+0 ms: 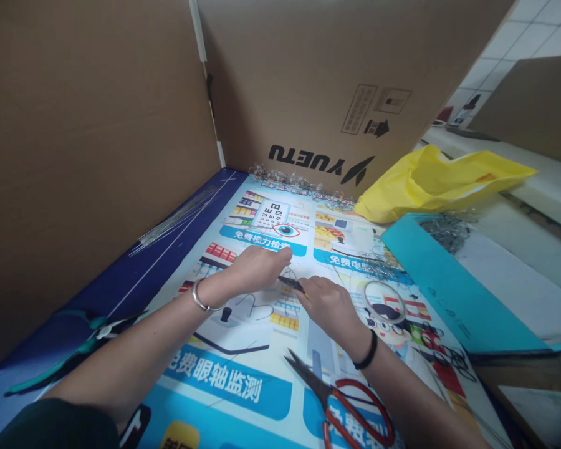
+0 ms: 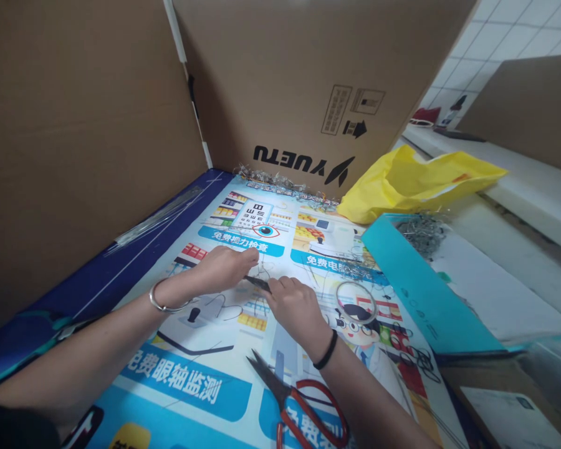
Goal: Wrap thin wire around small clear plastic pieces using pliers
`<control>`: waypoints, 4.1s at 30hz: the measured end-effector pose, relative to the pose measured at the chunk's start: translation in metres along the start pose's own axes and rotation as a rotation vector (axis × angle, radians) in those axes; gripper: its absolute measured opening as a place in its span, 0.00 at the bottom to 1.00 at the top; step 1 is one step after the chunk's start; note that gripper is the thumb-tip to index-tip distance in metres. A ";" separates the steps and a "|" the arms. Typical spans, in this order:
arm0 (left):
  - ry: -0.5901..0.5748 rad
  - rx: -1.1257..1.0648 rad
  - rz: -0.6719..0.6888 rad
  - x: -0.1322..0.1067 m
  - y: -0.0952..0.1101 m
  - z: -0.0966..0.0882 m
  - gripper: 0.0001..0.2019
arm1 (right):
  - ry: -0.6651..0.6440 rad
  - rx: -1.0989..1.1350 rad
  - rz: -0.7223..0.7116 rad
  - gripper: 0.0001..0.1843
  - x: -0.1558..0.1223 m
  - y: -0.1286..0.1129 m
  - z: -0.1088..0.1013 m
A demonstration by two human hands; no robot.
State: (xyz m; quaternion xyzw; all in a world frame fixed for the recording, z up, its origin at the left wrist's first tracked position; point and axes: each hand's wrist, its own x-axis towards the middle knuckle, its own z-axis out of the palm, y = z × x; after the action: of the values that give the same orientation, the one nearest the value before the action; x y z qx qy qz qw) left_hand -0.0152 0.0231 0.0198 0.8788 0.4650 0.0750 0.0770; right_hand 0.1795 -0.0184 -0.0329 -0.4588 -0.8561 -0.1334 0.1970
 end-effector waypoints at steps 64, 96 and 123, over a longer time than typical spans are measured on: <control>-0.324 -0.178 -0.105 -0.025 -0.077 -0.030 0.07 | -0.024 0.480 0.330 0.15 0.008 0.022 0.019; -0.178 0.067 -0.208 -0.073 -0.061 -0.038 0.07 | -0.028 0.456 0.280 0.16 0.007 0.019 0.018; -0.054 -0.925 -0.054 -0.011 -0.030 -0.026 0.04 | 0.172 0.481 0.112 0.09 0.004 0.015 0.018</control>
State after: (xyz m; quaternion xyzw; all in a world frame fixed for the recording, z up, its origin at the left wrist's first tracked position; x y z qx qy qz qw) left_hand -0.0507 0.0327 0.0380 0.7414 0.4034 0.2495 0.4747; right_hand 0.1859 -0.0003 -0.0468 -0.4325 -0.8165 0.0468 0.3795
